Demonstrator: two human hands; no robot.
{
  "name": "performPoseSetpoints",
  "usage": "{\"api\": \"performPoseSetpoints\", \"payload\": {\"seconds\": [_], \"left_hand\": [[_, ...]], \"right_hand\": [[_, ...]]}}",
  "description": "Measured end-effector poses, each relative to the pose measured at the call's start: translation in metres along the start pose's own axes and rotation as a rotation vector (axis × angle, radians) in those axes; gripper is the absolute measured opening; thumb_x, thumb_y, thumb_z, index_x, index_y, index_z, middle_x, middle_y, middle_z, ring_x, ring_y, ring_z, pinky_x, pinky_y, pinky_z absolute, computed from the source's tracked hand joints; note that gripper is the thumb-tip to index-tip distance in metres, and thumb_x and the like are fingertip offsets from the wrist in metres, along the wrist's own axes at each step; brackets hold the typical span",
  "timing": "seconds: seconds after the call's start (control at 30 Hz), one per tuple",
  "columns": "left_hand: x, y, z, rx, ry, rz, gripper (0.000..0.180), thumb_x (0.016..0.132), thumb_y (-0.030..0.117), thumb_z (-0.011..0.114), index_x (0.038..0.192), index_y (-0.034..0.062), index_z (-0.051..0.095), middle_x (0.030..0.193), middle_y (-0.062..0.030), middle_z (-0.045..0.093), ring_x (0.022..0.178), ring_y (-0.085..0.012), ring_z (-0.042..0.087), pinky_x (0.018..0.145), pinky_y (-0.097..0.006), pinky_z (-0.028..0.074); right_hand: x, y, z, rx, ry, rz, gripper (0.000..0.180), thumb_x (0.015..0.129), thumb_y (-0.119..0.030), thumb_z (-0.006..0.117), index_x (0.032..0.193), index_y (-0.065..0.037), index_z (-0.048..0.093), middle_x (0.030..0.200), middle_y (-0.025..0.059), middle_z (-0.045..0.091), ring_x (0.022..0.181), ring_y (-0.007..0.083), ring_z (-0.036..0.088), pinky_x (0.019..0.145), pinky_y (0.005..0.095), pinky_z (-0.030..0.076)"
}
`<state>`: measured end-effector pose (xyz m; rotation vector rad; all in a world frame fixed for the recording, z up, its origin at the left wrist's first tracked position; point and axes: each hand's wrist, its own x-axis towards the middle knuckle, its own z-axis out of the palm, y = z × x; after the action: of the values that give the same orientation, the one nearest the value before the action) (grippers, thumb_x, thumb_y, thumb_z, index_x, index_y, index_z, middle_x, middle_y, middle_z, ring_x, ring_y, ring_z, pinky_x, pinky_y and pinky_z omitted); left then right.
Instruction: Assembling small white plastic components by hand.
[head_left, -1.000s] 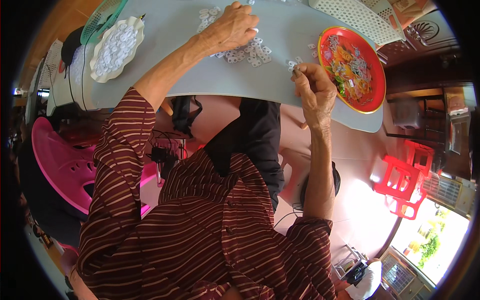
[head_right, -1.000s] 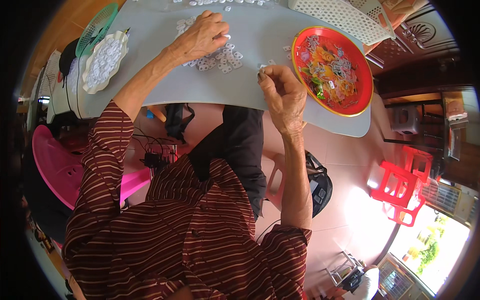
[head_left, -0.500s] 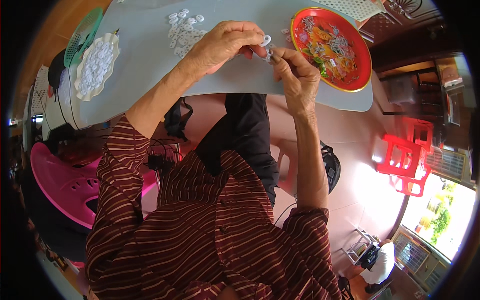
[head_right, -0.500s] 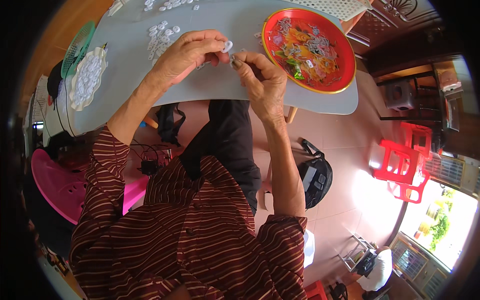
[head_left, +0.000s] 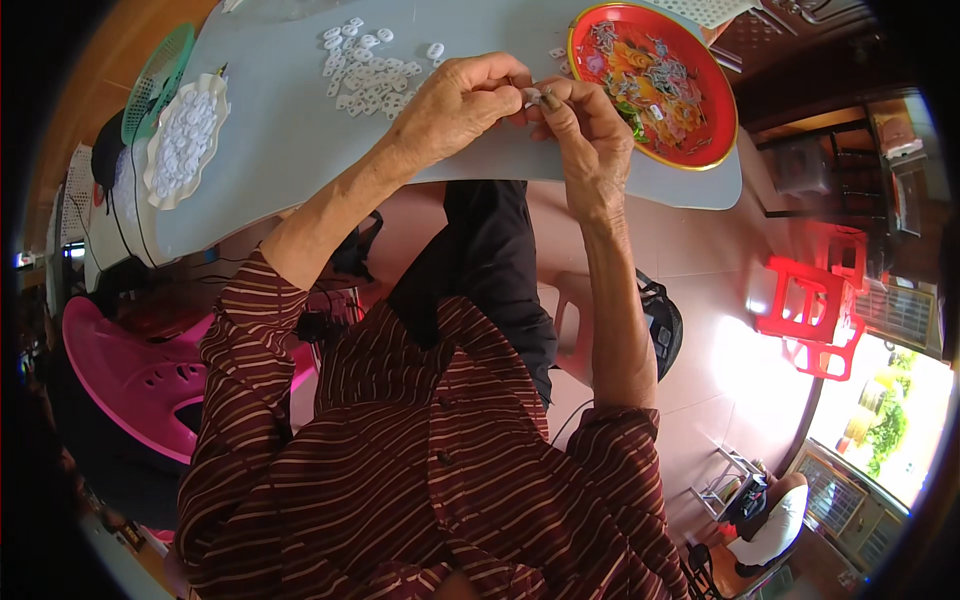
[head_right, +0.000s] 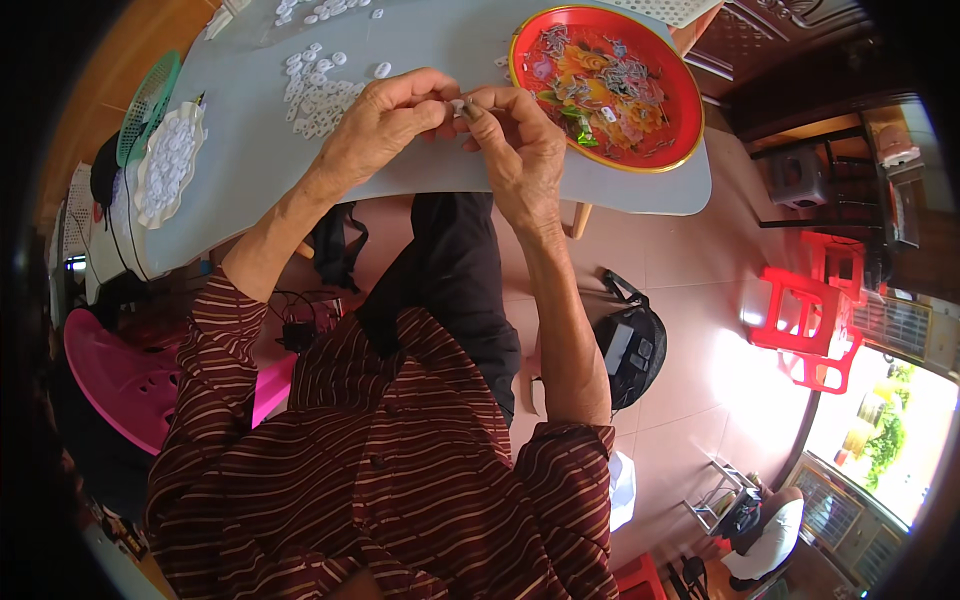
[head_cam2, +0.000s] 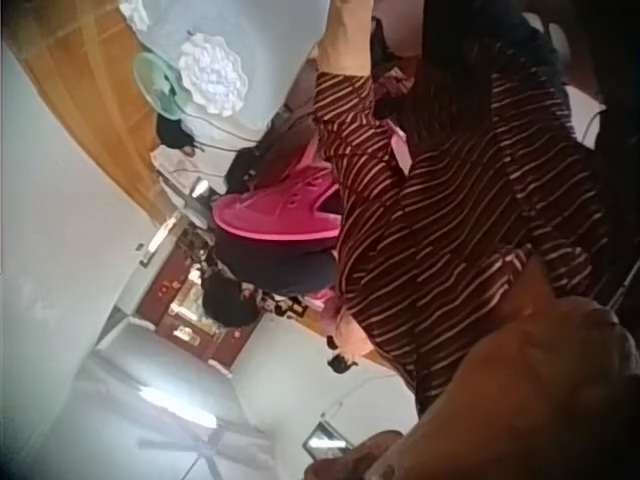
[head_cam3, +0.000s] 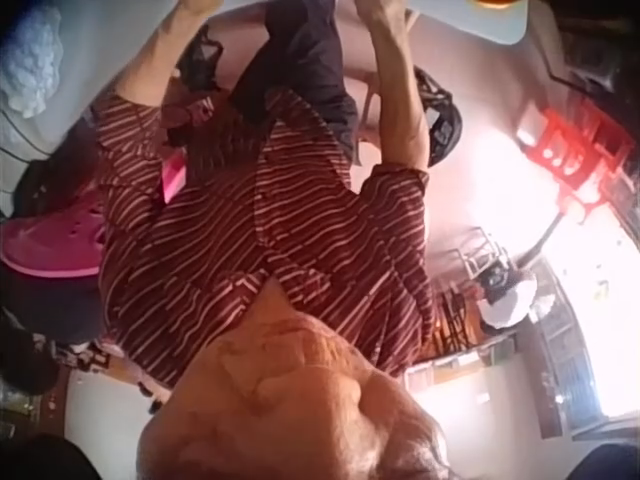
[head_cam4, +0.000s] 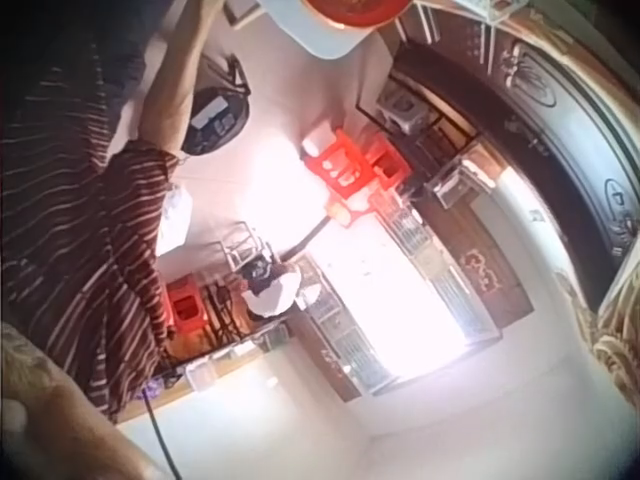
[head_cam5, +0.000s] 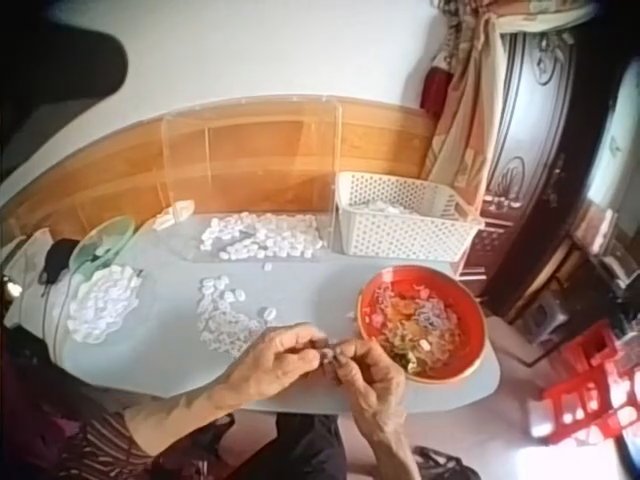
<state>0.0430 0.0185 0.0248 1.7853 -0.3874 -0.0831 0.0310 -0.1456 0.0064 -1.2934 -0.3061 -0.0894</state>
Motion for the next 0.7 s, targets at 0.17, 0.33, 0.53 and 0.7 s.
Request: {"api": "performPoseSetpoints", "payload": {"seconds": [0.17, 0.33, 0.53, 0.7], "left_hand": [[-0.004, 0.005, 0.005, 0.054, 0.039, -0.021, 0.024, 0.090, 0.024, 0.055, 0.096, 0.0020, 0.062, 0.079, -0.0038, 0.065, 0.073, -0.0088, 0.058, 0.065, -0.025, 0.046], [-0.006, -0.006, 0.003, -0.142, 0.021, 0.000, 0.024, 0.091, 0.025, 0.055, 0.097, 0.0022, 0.062, 0.080, -0.0039, 0.065, 0.074, -0.0097, 0.058, 0.068, -0.025, 0.047], [-0.003, -0.009, 0.000, -0.143, 0.018, -0.011, 0.023, 0.091, 0.022, 0.055, 0.099, 0.0011, 0.061, 0.082, -0.0037, 0.065, 0.079, -0.0095, 0.058, 0.073, -0.025, 0.047], [-0.002, -0.013, -0.003, -0.226, -0.069, -0.125, 0.026, 0.090, 0.020, 0.056, 0.105, 0.0003, 0.062, 0.083, -0.0043, 0.065, 0.078, -0.0095, 0.058, 0.074, -0.025, 0.047]], "right_hand": [[0.000, 0.005, -0.002, -0.070, 0.004, -0.077, 0.011, 0.090, -0.010, 0.060, 0.092, 0.001, 0.060, 0.084, 0.0037, 0.064, 0.072, 0.0085, 0.056, 0.066, 0.0219, 0.047], [0.000, -0.001, 0.002, -0.090, 0.025, -0.033, 0.011, 0.090, -0.011, 0.059, 0.093, 0.000, 0.060, 0.079, 0.0025, 0.063, 0.069, 0.0074, 0.055, 0.065, 0.0204, 0.045], [-0.001, 0.001, 0.001, -0.110, 0.115, 0.001, 0.012, 0.088, -0.012, 0.062, 0.090, 0.000, 0.062, 0.073, 0.0005, 0.061, 0.063, 0.0057, 0.053, 0.059, 0.0194, 0.043], [-0.002, -0.003, 0.006, -0.139, 0.102, 0.040, 0.012, 0.088, -0.013, 0.063, 0.087, -0.001, 0.062, 0.069, -0.0004, 0.057, 0.062, 0.0056, 0.050, 0.060, 0.0181, 0.040]]}}
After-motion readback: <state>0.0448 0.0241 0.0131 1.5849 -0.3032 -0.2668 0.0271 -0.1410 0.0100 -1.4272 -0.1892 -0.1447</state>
